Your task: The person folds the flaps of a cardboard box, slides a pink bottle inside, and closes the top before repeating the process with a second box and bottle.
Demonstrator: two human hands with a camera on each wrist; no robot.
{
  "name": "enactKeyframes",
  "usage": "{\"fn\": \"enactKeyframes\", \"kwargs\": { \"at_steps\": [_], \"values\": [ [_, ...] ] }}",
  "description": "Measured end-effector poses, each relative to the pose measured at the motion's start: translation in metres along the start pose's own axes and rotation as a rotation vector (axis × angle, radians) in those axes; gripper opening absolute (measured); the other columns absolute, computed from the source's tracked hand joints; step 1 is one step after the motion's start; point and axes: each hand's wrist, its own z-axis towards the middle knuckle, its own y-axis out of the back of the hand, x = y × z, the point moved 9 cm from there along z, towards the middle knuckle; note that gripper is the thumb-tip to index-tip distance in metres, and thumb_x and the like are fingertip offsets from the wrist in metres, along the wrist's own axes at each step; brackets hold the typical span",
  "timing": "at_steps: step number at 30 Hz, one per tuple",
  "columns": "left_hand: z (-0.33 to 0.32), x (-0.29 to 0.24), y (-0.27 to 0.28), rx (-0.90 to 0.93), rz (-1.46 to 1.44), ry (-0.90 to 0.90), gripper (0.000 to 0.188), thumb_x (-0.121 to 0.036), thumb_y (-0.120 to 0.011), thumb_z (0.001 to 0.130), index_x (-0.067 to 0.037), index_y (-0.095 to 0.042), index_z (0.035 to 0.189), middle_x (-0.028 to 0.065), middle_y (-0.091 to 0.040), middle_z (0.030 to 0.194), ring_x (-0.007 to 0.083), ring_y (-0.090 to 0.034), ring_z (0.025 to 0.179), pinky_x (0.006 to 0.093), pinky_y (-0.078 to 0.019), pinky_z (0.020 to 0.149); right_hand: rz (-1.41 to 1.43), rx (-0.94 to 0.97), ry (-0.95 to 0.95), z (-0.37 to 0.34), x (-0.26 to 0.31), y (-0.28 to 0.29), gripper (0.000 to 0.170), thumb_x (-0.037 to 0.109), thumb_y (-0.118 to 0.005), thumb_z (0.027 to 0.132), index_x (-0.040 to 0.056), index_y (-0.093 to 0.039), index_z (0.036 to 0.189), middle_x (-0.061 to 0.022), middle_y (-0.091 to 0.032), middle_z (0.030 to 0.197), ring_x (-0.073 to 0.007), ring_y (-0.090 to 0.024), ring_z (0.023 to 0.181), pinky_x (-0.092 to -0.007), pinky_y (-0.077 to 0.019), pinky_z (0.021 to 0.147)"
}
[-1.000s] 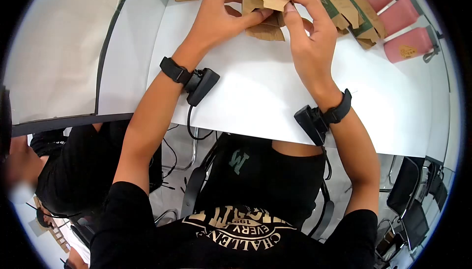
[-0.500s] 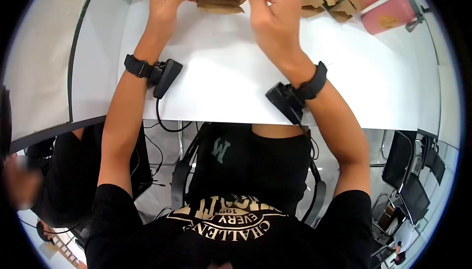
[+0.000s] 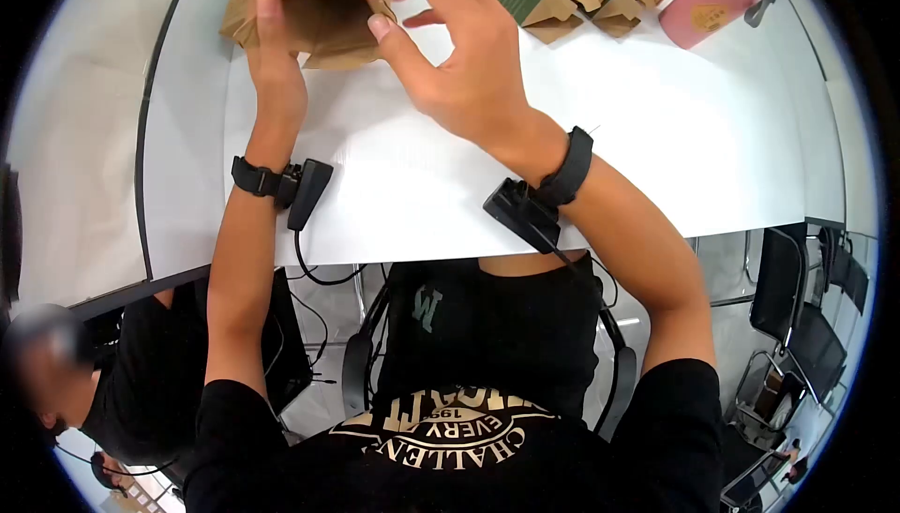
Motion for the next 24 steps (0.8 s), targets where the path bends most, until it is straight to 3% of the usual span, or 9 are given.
{"fn": "enactKeyframes", "kwargs": {
  "at_steps": [2, 5, 6, 8, 12, 13, 18, 22, 24],
  "values": [
    [0.005, 0.014, 0.005, -0.026, -0.008, 0.015, 0.071, -0.061, -0.038, 0.106, -0.005, -0.051, 0.148, 0.0159, -0.057, 0.146, 0.0246, -0.057, 0.133, 0.0357, -0.0605, 0.093, -0.008, 0.024, 0.017, 0.000, -0.002, -0.003, 0.028, -0.002, -0.069, 0.092, 0.0106, -0.074, 0.117, -0.0057, -0.069, 0.121, -0.0172, -0.069, 0.098, -0.0326, -0.0617, 0.081],
    [0.003, 0.008, 0.004, 0.013, 0.089, 0.089, 0.092, -0.081, -0.030, 0.099, -0.007, -0.051, 0.150, 0.0137, -0.052, 0.154, 0.0252, -0.048, 0.142, 0.0395, -0.0468, 0.113, -0.083, 0.029, 0.186, 0.003, -0.002, -0.005, 0.026, 0.001, -0.071, 0.091, 0.0126, -0.077, 0.114, -0.0050, -0.068, 0.108, -0.0170, -0.068, 0.087, -0.0297, -0.0591, 0.073],
    [0.000, 0.005, 0.004, -0.011, 0.038, 0.071, 0.077, -0.067, -0.032, 0.105, -0.005, -0.054, 0.143, 0.0124, -0.056, 0.146, 0.0234, -0.051, 0.136, 0.0377, -0.0451, 0.112, -0.139, 0.042, 0.245, -0.001, -0.001, -0.004, 0.025, 0.003, -0.072, 0.090, 0.0134, -0.078, 0.113, -0.0050, -0.068, 0.106, -0.0174, -0.068, 0.086, -0.0293, -0.0584, 0.071],
    [-0.003, -0.001, 0.003, -0.050, -0.073, 0.030, 0.050, -0.040, -0.034, 0.115, 0.000, -0.061, 0.129, 0.0098, -0.063, 0.130, 0.0199, -0.057, 0.123, 0.0340, -0.0417, 0.109, -0.173, 0.185, 0.165, -0.005, -0.002, -0.005, 0.036, 0.002, -0.070, 0.088, 0.0067, -0.072, 0.123, -0.0185, -0.062, 0.127, -0.0266, -0.067, 0.102, -0.0336, -0.0560, 0.084],
    [-0.001, 0.006, 0.006, -0.136, -0.138, 0.000, 0.053, -0.043, -0.035, 0.115, -0.001, -0.062, 0.131, 0.0097, -0.063, 0.131, 0.0195, -0.057, 0.124, 0.0337, -0.0433, 0.108, -0.147, 0.152, 0.163, 0.004, 0.015, 0.000, 0.045, 0.001, -0.063, 0.080, 0.0063, -0.070, 0.124, -0.0193, -0.061, 0.130, -0.0333, -0.066, 0.108, -0.0400, -0.0540, 0.093],
    [-0.003, 0.007, 0.015, -0.149, -0.022, 0.016, 0.053, -0.043, -0.037, 0.114, 0.000, -0.063, 0.132, 0.0103, -0.063, 0.133, 0.0206, -0.056, 0.126, 0.0347, -0.0422, 0.110, -0.132, 0.117, 0.194, 0.003, 0.017, 0.000, 0.047, 0.001, -0.063, 0.079, 0.0063, -0.069, 0.125, -0.0196, -0.060, 0.131, -0.0345, -0.065, 0.111, -0.0410, -0.0537, 0.095],
    [0.003, -0.007, 0.007, -0.083, 0.050, -0.090, 0.052, -0.041, -0.039, 0.113, 0.001, -0.062, 0.134, 0.0152, -0.062, 0.138, 0.0252, -0.055, 0.131, 0.0380, -0.0381, 0.115, -0.217, 0.093, 0.250, 0.003, 0.018, -0.002, 0.045, 0.006, -0.072, 0.082, 0.0068, -0.067, 0.127, -0.0174, -0.062, 0.133, -0.0367, -0.064, 0.118, -0.0416, -0.0545, 0.098],
    [0.000, -0.007, -0.006, 0.023, -0.019, -0.089, 0.055, -0.045, -0.042, 0.111, 0.001, -0.059, 0.138, 0.0215, -0.053, 0.152, 0.0294, -0.050, 0.140, 0.0410, -0.0347, 0.120, -0.184, 0.088, 0.133, 0.005, 0.006, -0.001, 0.036, -0.001, -0.079, 0.079, 0.0051, -0.073, 0.114, -0.0137, -0.065, 0.125, -0.0289, -0.069, 0.102, -0.0356, -0.0593, 0.082],
    [-0.006, -0.005, -0.008, 0.061, -0.046, -0.045, 0.060, -0.050, -0.042, 0.110, 0.000, -0.058, 0.139, 0.0214, -0.050, 0.155, 0.0295, -0.048, 0.143, 0.0420, -0.0345, 0.120, -0.225, 0.044, 0.196, 0.001, 0.014, 0.003, 0.032, -0.004, -0.080, 0.079, 0.0041, -0.074, 0.109, -0.0139, -0.065, 0.122, -0.0252, -0.069, 0.091, -0.0331, -0.0594, 0.075]
  ]
}}
